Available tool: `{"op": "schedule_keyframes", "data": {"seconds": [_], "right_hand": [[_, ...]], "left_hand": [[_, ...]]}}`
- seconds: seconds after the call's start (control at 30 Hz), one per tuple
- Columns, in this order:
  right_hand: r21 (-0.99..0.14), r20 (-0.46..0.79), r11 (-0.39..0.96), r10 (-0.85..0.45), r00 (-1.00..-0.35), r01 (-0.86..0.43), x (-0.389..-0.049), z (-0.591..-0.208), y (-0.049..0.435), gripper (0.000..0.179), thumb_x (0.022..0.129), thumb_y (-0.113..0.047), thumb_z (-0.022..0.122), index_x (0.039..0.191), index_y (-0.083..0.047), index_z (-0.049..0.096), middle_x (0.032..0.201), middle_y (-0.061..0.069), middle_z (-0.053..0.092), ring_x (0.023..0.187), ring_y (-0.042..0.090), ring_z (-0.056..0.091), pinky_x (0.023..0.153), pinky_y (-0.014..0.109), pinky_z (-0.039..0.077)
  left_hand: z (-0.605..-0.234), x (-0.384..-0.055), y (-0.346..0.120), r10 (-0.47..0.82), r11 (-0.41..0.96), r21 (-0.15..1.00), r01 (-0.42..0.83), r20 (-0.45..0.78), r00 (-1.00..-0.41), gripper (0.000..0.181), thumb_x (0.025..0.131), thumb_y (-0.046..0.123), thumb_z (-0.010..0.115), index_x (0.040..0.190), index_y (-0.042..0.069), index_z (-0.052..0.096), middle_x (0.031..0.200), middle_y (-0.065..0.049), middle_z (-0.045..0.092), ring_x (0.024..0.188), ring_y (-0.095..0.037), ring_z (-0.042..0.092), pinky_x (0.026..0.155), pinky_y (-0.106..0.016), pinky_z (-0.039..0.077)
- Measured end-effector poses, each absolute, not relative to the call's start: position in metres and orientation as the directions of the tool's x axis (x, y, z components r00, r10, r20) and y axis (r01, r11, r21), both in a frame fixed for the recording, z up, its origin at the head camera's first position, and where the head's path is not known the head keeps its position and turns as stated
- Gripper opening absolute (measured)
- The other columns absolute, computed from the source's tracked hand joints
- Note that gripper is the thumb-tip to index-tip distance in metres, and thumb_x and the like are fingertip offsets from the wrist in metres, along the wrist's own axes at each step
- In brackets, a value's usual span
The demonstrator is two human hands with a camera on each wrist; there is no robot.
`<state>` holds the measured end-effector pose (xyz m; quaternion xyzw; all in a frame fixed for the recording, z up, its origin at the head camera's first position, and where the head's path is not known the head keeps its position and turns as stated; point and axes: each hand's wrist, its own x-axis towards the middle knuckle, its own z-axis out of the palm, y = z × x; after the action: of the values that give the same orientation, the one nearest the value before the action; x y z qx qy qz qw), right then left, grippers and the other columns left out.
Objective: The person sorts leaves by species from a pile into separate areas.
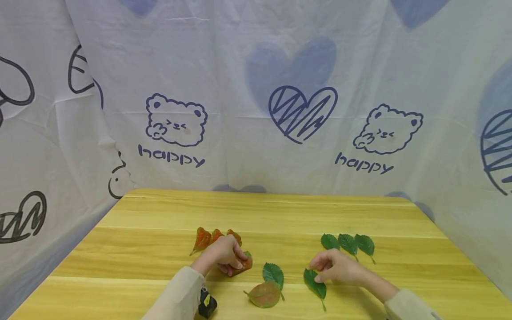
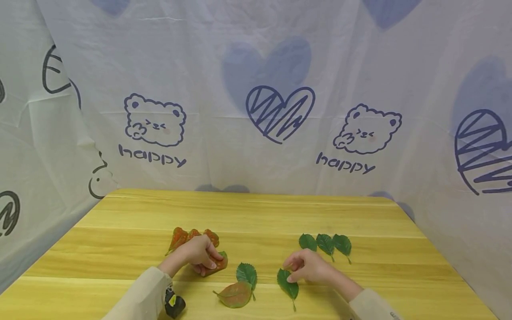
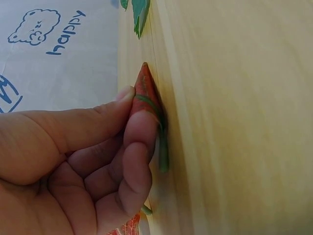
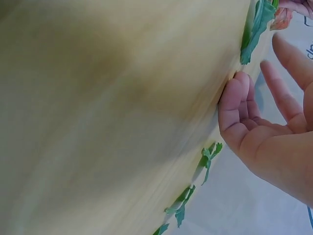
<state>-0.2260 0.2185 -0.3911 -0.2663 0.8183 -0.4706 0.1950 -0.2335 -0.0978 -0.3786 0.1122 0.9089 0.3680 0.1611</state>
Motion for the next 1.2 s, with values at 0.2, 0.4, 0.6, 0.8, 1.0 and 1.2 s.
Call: {"op": "schedule_keyframes", "data": {"seconds": [0.2, 0.4, 0.6, 0.8, 1.0, 1.2], "right_hand": [[-0.875, -0.085, 0.410, -0.653, -0.753, -0.257, -0.2266, -0.3917, 0.2156, 0.031, 0.074, -0.001, 0.070, 0.100, 0.012, 0.059, 0.087, 0.009, 0.055, 0.072, 0.015, 0.045, 0.060, 0.022, 0.042], [-0.860, -0.096, 0.435, -0.653, -0.751, -0.268, -0.2261, -0.3928, 0.2135, 0.030, 0.071, 0.001, 0.071, 0.097, 0.011, 0.061, 0.082, 0.007, 0.053, 0.065, 0.013, 0.041, 0.056, 0.021, 0.039], [-0.847, -0.099, 0.457, -0.638, -0.764, -0.271, -0.2243, -0.3915, 0.2107, 0.028, 0.069, 0.004, 0.071, 0.095, 0.009, 0.061, 0.081, 0.006, 0.051, 0.066, 0.014, 0.039, 0.056, 0.021, 0.036], [-0.832, -0.105, 0.480, -0.628, -0.771, -0.278, -0.2231, -0.3925, 0.2094, 0.028, 0.068, 0.005, 0.072, 0.094, 0.006, 0.061, 0.079, 0.006, 0.047, 0.064, 0.014, 0.037, 0.054, 0.021, 0.035], [-0.825, -0.111, 0.496, -0.610, -0.785, -0.269, -0.2222, -0.3938, 0.2087, 0.029, 0.068, 0.005, 0.072, 0.094, 0.004, 0.061, 0.079, 0.005, 0.045, 0.064, 0.015, 0.036, 0.053, 0.022, 0.034], [-0.824, -0.122, 0.507, -0.595, -0.794, -0.253, -0.2221, -0.3949, 0.2080, 0.029, 0.067, 0.006, 0.073, 0.093, 0.003, 0.060, 0.080, 0.006, 0.046, 0.066, 0.016, 0.037, 0.054, 0.022, 0.035]], "left_hand": [[-0.3792, -0.2325, -0.0977, 0.325, 0.704, 0.703, 0.097, -0.197, -0.925, 0.015, 0.073, -0.005, 0.069, 0.085, 0.003, 0.072, 0.067, -0.005, 0.064, 0.042, -0.016, 0.056, 0.043, -0.028, 0.049], [-0.3801, -0.2330, -0.0981, 0.330, 0.704, 0.703, 0.098, -0.201, -0.922, 0.016, 0.073, -0.005, 0.069, 0.087, 0.003, 0.072, 0.070, -0.006, 0.065, 0.042, -0.015, 0.056, 0.043, -0.028, 0.049], [-0.3804, -0.2343, -0.0985, 0.334, 0.706, 0.700, 0.105, -0.199, -0.921, 0.017, 0.073, -0.004, 0.068, 0.088, 0.003, 0.072, 0.073, -0.008, 0.066, 0.042, -0.015, 0.056, 0.044, -0.028, 0.048], [-0.3802, -0.2333, -0.0983, 0.327, 0.713, 0.694, 0.104, -0.198, -0.924, 0.017, 0.073, -0.003, 0.069, 0.087, 0.004, 0.072, 0.070, -0.006, 0.065, 0.042, -0.015, 0.056, 0.043, -0.027, 0.048], [-0.3781, -0.2323, -0.0994, 0.340, 0.702, 0.704, 0.112, -0.193, -0.920, 0.017, 0.073, -0.003, 0.069, 0.089, 0.004, 0.072, 0.070, -0.006, 0.065, 0.044, -0.016, 0.057, 0.044, -0.028, 0.049], [-0.3759, -0.2311, -0.1041, 0.352, 0.693, 0.709, 0.128, -0.178, -0.919, 0.017, 0.074, -0.003, 0.069, 0.089, 0.003, 0.071, 0.069, -0.005, 0.065, 0.047, -0.017, 0.058, 0.045, -0.028, 0.049]]}}
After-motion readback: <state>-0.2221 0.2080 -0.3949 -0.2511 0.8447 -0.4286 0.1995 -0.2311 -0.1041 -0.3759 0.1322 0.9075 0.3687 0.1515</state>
